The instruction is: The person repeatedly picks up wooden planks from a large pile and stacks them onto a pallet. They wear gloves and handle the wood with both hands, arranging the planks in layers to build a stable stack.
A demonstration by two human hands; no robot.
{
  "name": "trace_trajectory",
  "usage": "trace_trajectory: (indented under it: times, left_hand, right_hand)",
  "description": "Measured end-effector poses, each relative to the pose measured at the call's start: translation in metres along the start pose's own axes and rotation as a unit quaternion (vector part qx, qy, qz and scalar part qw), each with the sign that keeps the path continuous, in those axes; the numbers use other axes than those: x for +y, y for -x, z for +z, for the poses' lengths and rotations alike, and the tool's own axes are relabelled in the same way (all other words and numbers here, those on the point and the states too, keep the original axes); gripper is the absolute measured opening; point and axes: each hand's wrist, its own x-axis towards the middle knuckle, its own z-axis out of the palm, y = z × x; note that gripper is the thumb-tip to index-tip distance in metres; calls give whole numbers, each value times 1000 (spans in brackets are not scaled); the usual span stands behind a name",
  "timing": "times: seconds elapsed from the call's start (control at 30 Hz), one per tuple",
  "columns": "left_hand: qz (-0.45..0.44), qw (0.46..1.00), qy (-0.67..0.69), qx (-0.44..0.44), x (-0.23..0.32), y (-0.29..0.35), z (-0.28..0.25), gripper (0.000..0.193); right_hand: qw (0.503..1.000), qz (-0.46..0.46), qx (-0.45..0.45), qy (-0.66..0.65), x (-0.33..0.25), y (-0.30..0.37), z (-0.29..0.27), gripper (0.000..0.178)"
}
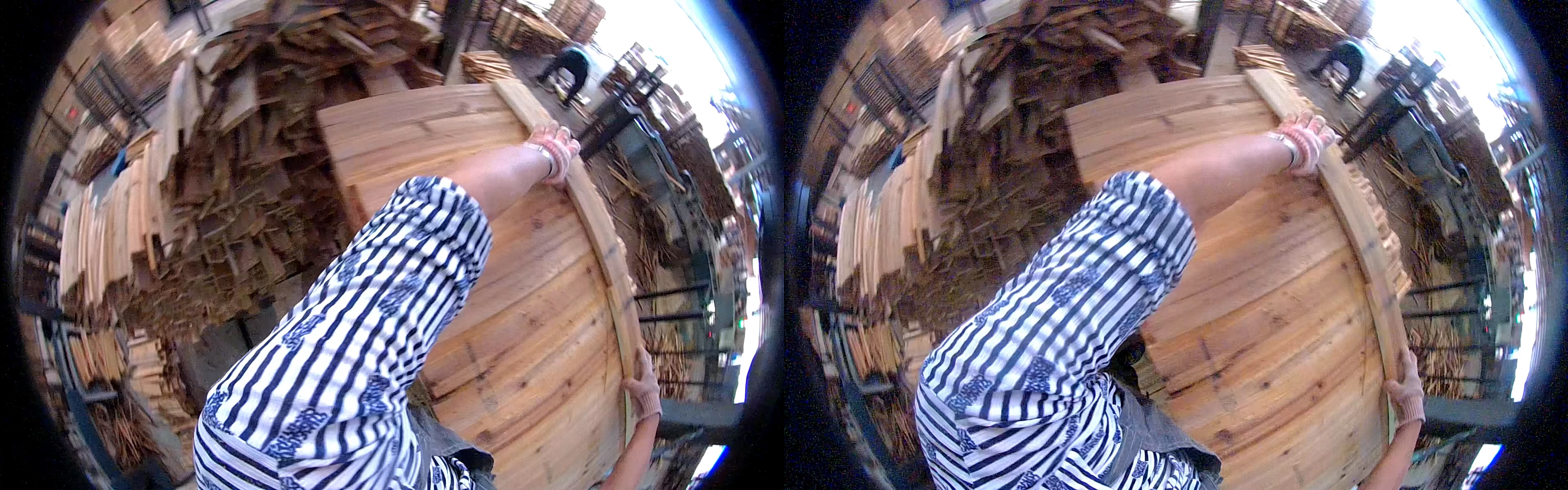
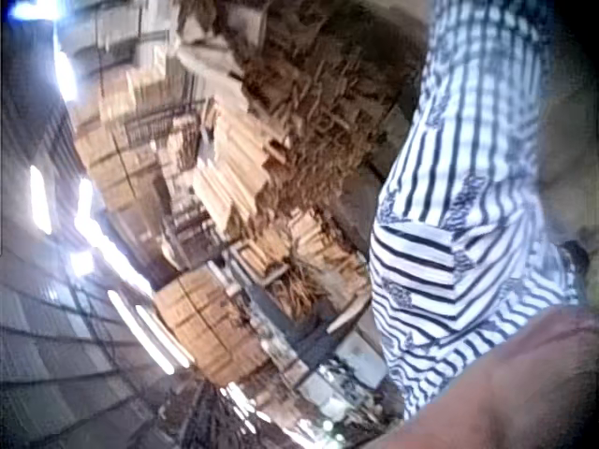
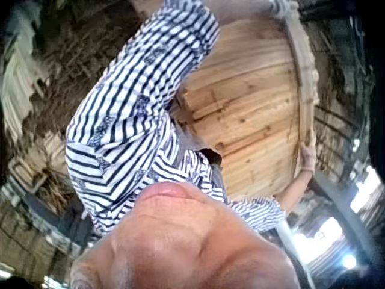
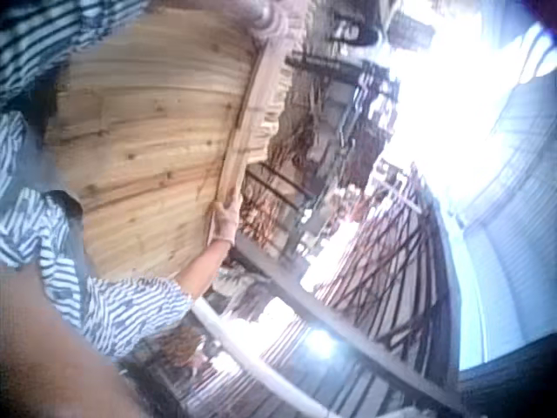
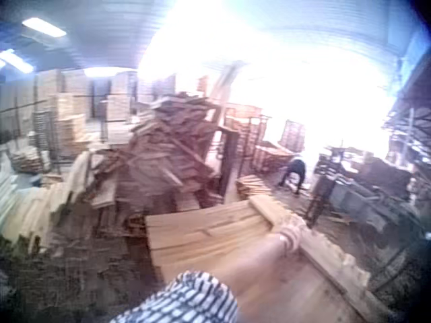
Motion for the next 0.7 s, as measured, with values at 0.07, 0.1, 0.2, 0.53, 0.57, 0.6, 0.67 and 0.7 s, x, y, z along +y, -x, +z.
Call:
trace_trajectory:
  times: [0.07, 0.1, 0.2, 0.53, 0.57, 0.6, 0.67, 0.7]
  left_hand:
    - [-45, 998, 7, 33, 6, 23, -4, 80]
    - [-52, 998, 15, 36, -2, 34, -2, 81]
    - [110, 989, 99, 10, -10, 95, -10, 64]
    - [-178, 764, 613, 89, -78, 534, -45, 71]
    - [-344, 712, 590, 162, -88, 566, -46, 67]
    - [-505, 634, 539, 229, -96, 598, -55, 63]
    - [-519, 466, 558, 450, -157, 676, -7, 59]
    - [-493, 389, 543, 558, -182, 714, 0, 58]
  right_hand:
    - [999, -5, 32, -12, -4, 2, 6, 84]
    - [999, -15, 39, -17, 2, -18, 11, 84]
    - [981, -58, 56, -179, 69, -46, 32, 79]
    - [993, -60, 102, 25, -182, -27, 69, 75]
    - [964, -183, 102, -163, -181, -47, 96, 72]
    - [944, -284, 106, -133, -262, -37, 98, 69]
    - [881, -452, 141, -2, -423, 0, 93, 64]
    - [840, -517, 160, 34, -476, 11, 100, 62]
